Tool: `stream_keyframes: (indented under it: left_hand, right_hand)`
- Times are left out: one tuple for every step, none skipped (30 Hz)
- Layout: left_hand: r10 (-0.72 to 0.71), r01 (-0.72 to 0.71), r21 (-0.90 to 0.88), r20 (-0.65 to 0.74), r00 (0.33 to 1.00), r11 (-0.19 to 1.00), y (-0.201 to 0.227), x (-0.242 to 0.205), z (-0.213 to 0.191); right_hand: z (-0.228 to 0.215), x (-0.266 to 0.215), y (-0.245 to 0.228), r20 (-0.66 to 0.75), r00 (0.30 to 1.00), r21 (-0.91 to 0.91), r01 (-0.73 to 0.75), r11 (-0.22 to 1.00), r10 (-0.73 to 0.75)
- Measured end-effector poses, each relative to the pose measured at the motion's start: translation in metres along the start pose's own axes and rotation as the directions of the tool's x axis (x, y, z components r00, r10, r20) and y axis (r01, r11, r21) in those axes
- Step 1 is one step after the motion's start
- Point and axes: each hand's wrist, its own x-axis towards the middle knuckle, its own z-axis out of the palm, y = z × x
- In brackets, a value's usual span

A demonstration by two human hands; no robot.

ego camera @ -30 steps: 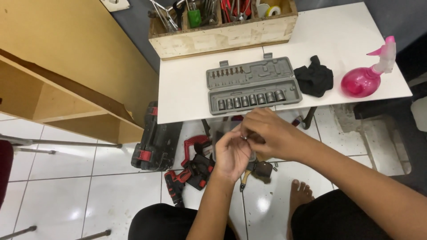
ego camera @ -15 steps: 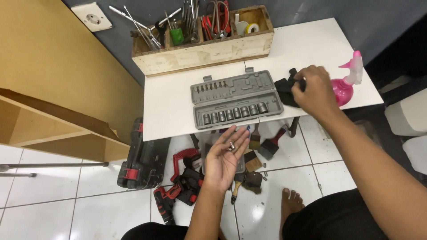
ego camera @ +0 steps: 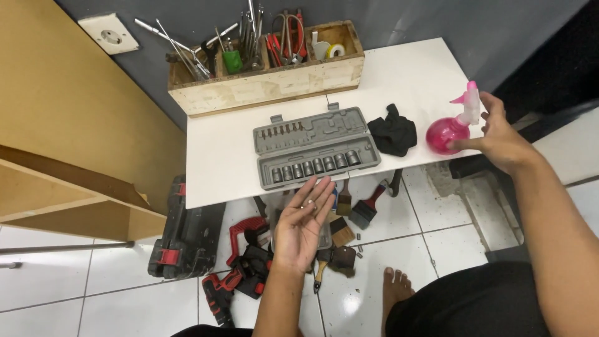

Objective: The person cleans metal socket bits by wiping them with a black cloth. They spray the bits with a pink spray bottle and then wipe them again before placing them back into a grey socket set case on a white table.

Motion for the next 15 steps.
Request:
stream_keyframes:
  left_hand:
    - [0.002, -0.002, 0.000, -0.003, 1.000, 1.000, 0.000, -0.001, 0.004]
    - [-0.021, 0.021, -0.026, 0.001, 1.000, 0.999, 0.000, -0.002, 0.007]
    - [-0.044, 0.044, -0.052, 0.007, 0.999, 0.998, 0.001, -0.004, 0.010]
    - [-0.036, 0.036, -0.052, -0.001, 0.999, 0.998, -0.001, -0.003, 0.006]
    - [-0.038, 0.044, -0.096, 0.065, 0.997, 0.994, -0.002, -0.003, 0.003]
    - [-0.034, 0.052, -0.139, 0.130, 0.991, 0.989, -0.002, -0.003, -0.001]
    - [-0.023, 0.040, -0.139, 0.120, 0.992, 0.990, -0.001, -0.001, -0.007]
    - [0.004, 0.041, -0.197, 0.220, 0.975, 0.980, -0.001, 0.001, -0.012]
    - [0.035, 0.048, -0.252, 0.317, 0.948, 0.967, -0.001, 0.003, -0.019]
    - [0.045, 0.037, -0.254, 0.310, 0.950, 0.966, 0.001, 0.003, -0.019]
    - [0.082, 0.019, -0.272, 0.354, 0.932, 0.962, 0.003, 0.003, -0.020]
    - [0.120, 0.000, -0.289, 0.397, 0.910, 0.957, 0.005, 0.003, -0.020]
    - [0.130, -0.012, -0.292, 0.390, 0.911, 0.956, 0.006, 0.003, -0.019]
    - [0.131, -0.011, -0.304, 0.375, 0.918, 0.953, 0.008, 0.004, -0.018]
    - [0.131, -0.011, -0.317, 0.360, 0.924, 0.948, 0.010, 0.004, -0.017]
  right_hand:
    - [0.004, 0.000, -0.001, 0.004, 1.000, 0.000, 0.000, 1.000, 0.000]
    - [0.010, 0.000, -0.002, -0.043, 0.998, -0.016, 0.043, 0.999, -0.043]
    - [0.016, 0.000, -0.003, -0.088, 0.992, -0.034, 0.085, 0.996, -0.088]
    - [0.017, 0.019, 0.019, -0.077, 0.993, -0.032, 0.087, 0.996, -0.089]
    - [0.018, 0.039, 0.040, -0.132, 0.947, -0.037, 0.290, 0.956, -0.293]
    - [0.021, 0.059, 0.061, -0.181, 0.857, -0.050, 0.483, 0.874, -0.483]
    - [0.023, 0.059, 0.061, -0.169, 0.858, -0.041, 0.486, 0.873, -0.485]
    - [0.025, 0.060, 0.061, -0.198, 0.839, -0.071, 0.503, 0.862, -0.506]
    - [0.027, 0.061, 0.061, -0.226, 0.819, -0.100, 0.519, 0.849, -0.527]
    - [0.029, 0.055, 0.056, -0.216, 0.820, -0.096, 0.523, 0.847, -0.530]
    - [0.030, 0.049, 0.052, -0.188, 0.821, -0.106, 0.529, 0.842, -0.540]
    - [0.031, 0.044, 0.046, -0.159, 0.820, -0.117, 0.537, 0.835, -0.550]
    - [0.034, 0.023, 0.025, -0.148, 0.820, -0.112, 0.542, 0.833, -0.554]
    - [0.038, 0.002, 0.004, -0.107, 0.842, -0.110, 0.518, 0.848, -0.529]
    - [0.040, -0.020, -0.017, -0.066, 0.862, -0.110, 0.494, 0.862, -0.503]
